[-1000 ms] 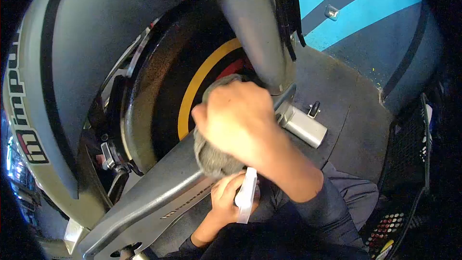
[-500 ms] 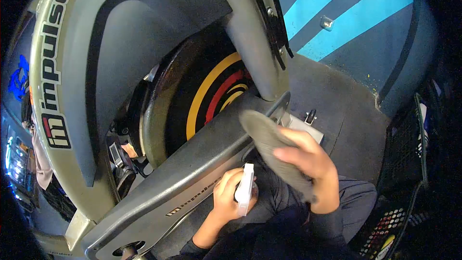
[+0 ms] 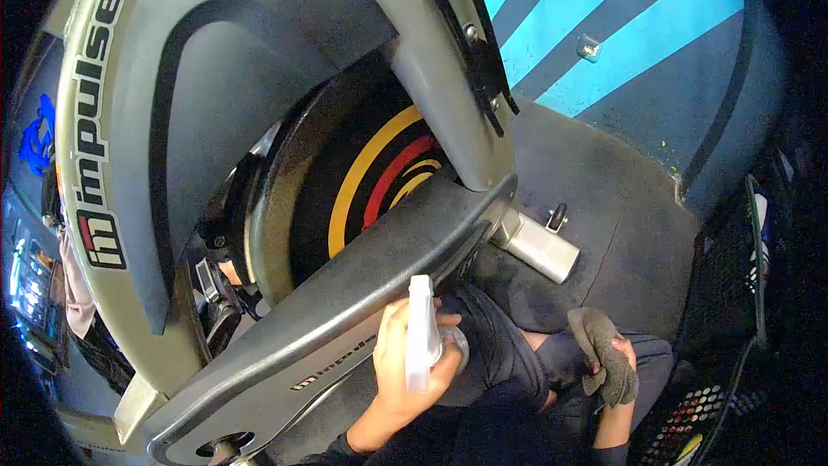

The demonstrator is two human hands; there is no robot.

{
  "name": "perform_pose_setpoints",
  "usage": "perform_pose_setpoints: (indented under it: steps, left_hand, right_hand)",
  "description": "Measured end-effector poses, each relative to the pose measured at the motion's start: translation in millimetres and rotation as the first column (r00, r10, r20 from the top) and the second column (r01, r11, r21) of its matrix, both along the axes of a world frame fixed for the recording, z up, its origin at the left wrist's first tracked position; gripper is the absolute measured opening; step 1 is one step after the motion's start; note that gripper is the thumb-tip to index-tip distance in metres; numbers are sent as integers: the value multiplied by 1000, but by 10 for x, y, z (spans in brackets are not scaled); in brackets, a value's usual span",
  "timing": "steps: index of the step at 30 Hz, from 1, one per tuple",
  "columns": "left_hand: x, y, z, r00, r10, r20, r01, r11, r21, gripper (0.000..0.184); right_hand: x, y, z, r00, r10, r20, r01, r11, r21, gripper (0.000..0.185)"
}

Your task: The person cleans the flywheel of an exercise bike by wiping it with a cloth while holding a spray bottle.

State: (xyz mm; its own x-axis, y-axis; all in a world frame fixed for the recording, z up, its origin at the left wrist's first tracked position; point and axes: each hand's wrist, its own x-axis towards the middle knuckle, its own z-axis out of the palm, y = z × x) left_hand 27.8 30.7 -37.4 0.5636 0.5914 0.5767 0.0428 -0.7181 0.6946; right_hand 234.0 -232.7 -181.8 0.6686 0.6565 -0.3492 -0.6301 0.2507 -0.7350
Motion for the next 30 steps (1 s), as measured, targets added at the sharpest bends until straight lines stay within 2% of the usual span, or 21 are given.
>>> perform_pose_setpoints:
  steps: [2, 4, 8, 10, 14, 15, 16, 17, 20, 21, 22, 23, 24, 25, 26, 27, 28, 29, 30]
  left_hand:
    - [26, -58, 189, 1000, 19, 0, -19, 998, -55, 48]
    - [70, -96, 281, 995, 8, 95, 14, 973, -228, 46]
    - [106, -100, 280, 998, 20, 65, -6, 977, -214, 44]
    - [67, -70, 200, 999, -42, -6, 41, 991, -124, 68]
    - [97, -86, 197, 999, -39, -9, 38, 996, -84, 68]
    - [130, -106, 217, 999, -1, 40, 3, 998, -66, 56]
    - [152, -118, 226, 995, 36, 90, -32, 998, -51, 44]
    - [153, -117, 221, 995, 35, 93, -30, 998, -52, 44]
    - [110, -51, 91, 999, 26, -30, -19, 981, 193, 49]
    - [92, -14, 11, 999, 23, -30, -17, 981, 192, 49]
    - [72, 14, -65, 999, 15, -34, -7, 977, 211, 49]
    - [49, 39, -151, 999, 8, -39, 1, 973, 231, 49]
    - [39, 47, -261, 999, 16, -42, -9, 988, 154, 50]
    - [13, 72, -303, 999, 17, -43, -11, 988, 154, 50]
    - [-21, 104, -329, 1000, 3, -27, 4, 974, 228, 51]
    - [-48, 134, -337, 1000, -15, -14, 18, 953, 302, 52]
    - [-63, 119, -308, 1000, -8, -7, 9, 957, 289, 52]
    - [-92, 151, -355, 1000, -31, 2, 29, 953, 301, 53]
    - [-118, 164, -428, 999, -41, 13, 37, 977, 208, 54]
  right_hand:
    - [46, -43, -68, 1000, -2, 3, 3, 1000, -17, 55]
    - [84, -11, -94, 1000, -2, 14, 2, 1000, -27, 55]
    - [12, 179, 44, 997, 31, 71, -35, 998, 52, 56]
    - [1, 198, 6, 997, 27, 70, -31, 998, 54, 58]
    - [22, 177, -101, 993, 72, 92, -79, 995, 69, 59]
    - [-11, 190, -29, 994, 44, 104, -50, 997, 54, 60]
    - [-46, 208, 59, 993, 16, 116, -21, 999, 38, 61]
    - [-72, 248, 163, 993, 15, 119, -20, 999, 37, 61]
    - [-202, 509, 666, 978, 24, 208, -34, 998, 45, 55]
    - [-277, 644, 918, 946, 40, 321, -42, 999, -2, 57]
    - [-316, 768, 1121, 902, 62, 428, -45, 998, -50, 59]
    - [-313, 858, 1249, 867, 163, 471, -157, 986, -53, 55]
    - [-300, 971, 1366, 818, 260, 513, -267, 962, -61, 53]
    - [-312, 1186, 1523, 551, 227, 803, -269, 959, -86, 49]
    - [-370, 1379, 1747, 413, 219, 884, -285, 953, -103, 48]
    - [-418, 1534, 1905, 220, 242, 945, -241, 952, -188, 47]
    - [-498, 1716, 2080, 68, 177, 982, -186, 969, -162, 42]
    - [-560, 1887, 2199, -33, 165, 986, -153, 974, -169, 36]
    - [-657, 2013, 2327, -49, 243, 969, -116, 962, -247, 35]
